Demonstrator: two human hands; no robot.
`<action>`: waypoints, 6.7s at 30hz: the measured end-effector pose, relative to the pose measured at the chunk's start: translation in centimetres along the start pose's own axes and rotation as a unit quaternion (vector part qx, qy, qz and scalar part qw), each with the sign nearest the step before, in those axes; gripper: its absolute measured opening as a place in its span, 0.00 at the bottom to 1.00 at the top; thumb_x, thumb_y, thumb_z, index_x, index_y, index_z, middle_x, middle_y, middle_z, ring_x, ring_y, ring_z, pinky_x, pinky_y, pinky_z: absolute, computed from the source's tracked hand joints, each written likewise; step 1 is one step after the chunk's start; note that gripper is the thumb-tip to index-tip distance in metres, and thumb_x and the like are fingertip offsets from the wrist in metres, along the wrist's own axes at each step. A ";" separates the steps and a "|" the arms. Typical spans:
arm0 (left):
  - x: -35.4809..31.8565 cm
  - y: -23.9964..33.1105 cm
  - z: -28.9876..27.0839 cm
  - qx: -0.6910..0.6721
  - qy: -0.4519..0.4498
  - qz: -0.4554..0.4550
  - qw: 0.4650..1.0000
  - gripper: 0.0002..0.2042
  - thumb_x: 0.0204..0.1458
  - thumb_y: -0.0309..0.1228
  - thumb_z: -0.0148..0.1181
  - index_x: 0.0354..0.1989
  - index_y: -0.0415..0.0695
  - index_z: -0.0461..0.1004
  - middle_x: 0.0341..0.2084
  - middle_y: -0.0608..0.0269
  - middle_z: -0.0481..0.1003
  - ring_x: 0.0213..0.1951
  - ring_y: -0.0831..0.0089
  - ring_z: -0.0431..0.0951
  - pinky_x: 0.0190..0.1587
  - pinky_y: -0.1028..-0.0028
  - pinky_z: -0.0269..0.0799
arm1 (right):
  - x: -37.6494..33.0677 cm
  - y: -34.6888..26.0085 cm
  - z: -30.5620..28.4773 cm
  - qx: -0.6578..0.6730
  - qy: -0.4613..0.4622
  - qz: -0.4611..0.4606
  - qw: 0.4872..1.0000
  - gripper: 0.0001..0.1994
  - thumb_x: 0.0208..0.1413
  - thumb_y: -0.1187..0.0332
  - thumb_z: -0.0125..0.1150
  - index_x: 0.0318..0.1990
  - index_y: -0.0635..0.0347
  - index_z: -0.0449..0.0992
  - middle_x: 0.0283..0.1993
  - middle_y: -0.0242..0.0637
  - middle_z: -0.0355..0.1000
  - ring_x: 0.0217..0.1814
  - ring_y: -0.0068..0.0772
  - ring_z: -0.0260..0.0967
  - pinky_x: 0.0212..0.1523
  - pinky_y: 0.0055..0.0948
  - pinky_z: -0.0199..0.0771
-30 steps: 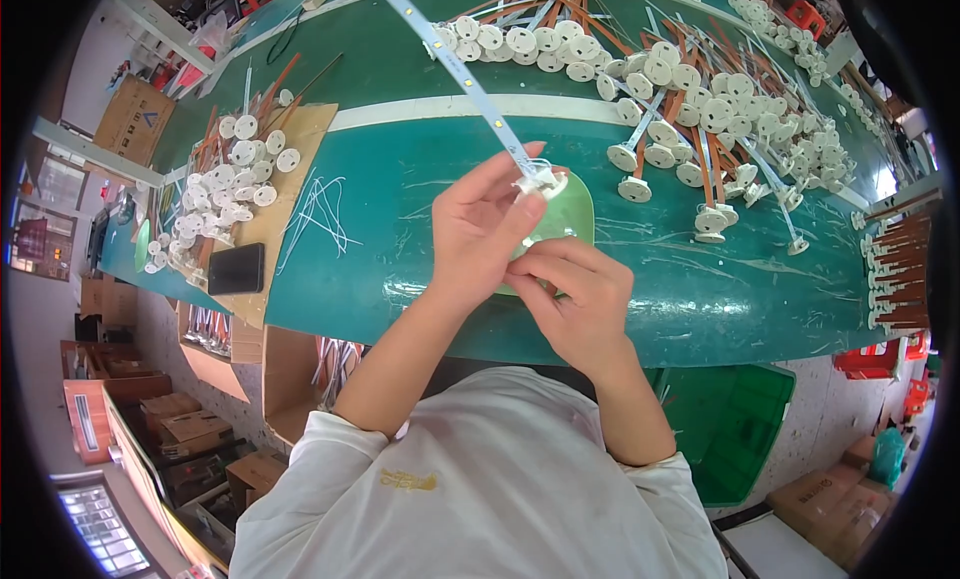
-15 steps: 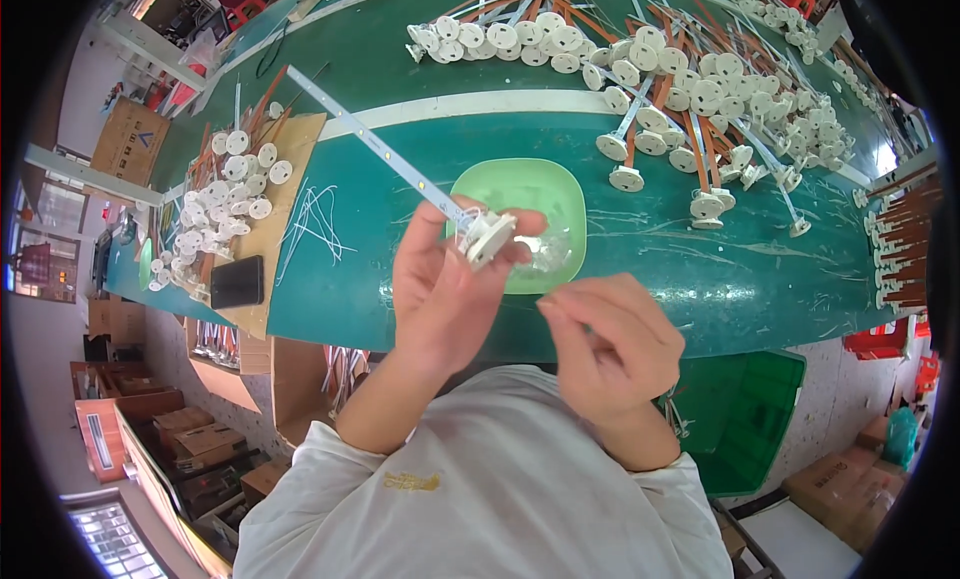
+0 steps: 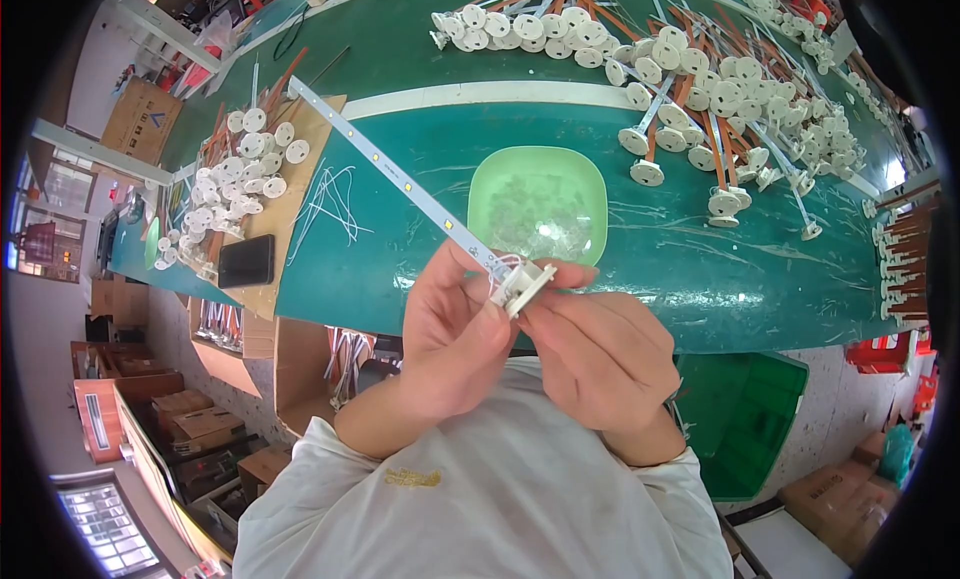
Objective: Assembling LED light strips by manually attaching plastic bases using an adhesive bowl.
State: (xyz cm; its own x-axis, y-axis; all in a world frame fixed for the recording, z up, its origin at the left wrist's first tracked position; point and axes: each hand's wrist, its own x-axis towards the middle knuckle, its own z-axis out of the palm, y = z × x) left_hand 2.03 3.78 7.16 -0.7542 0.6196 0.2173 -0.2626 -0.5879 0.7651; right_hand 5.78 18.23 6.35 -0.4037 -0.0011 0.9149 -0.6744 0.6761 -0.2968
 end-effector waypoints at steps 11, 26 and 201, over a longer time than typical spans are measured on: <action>0.1 -1.0 -0.7 0.077 0.060 0.058 0.994 0.14 0.61 0.32 0.52 0.53 0.45 0.64 0.50 0.45 0.73 0.58 0.50 0.69 0.62 0.52 0.60 | 0.0 -1.2 1.6 -0.084 -0.016 0.052 0.995 0.07 0.42 0.83 0.61 0.32 0.73 0.76 0.29 0.46 0.74 0.24 0.40 0.73 0.23 0.27 0.74; 0.4 -2.6 -1.3 -0.042 0.122 0.073 0.989 0.09 0.59 0.21 0.50 0.46 0.44 0.64 0.50 0.44 0.73 0.58 0.50 0.69 0.58 0.55 0.67 | 0.2 -1.1 3.4 -0.114 0.005 0.105 0.988 0.08 0.44 0.85 0.60 0.34 0.74 0.76 0.29 0.48 0.75 0.23 0.39 0.73 0.23 0.25 0.73; -2.9 -1.0 -8.7 0.158 -0.029 0.026 0.987 0.22 0.46 0.16 0.65 0.52 0.29 0.70 0.49 0.49 0.68 0.50 0.57 0.75 0.52 0.64 0.74 | -0.4 -1.3 2.0 0.104 -0.183 0.376 0.903 0.18 0.40 0.79 0.68 0.42 0.62 0.78 0.60 0.47 0.64 0.54 0.39 0.68 0.42 0.28 0.73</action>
State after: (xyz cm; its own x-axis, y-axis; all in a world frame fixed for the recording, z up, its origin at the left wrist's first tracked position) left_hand -0.77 -2.01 0.50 -0.7236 0.6270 0.2884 -0.0166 -0.4336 0.9010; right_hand 5.60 15.86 5.82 -0.9468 0.1319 0.2936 -0.2108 0.4350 -0.8754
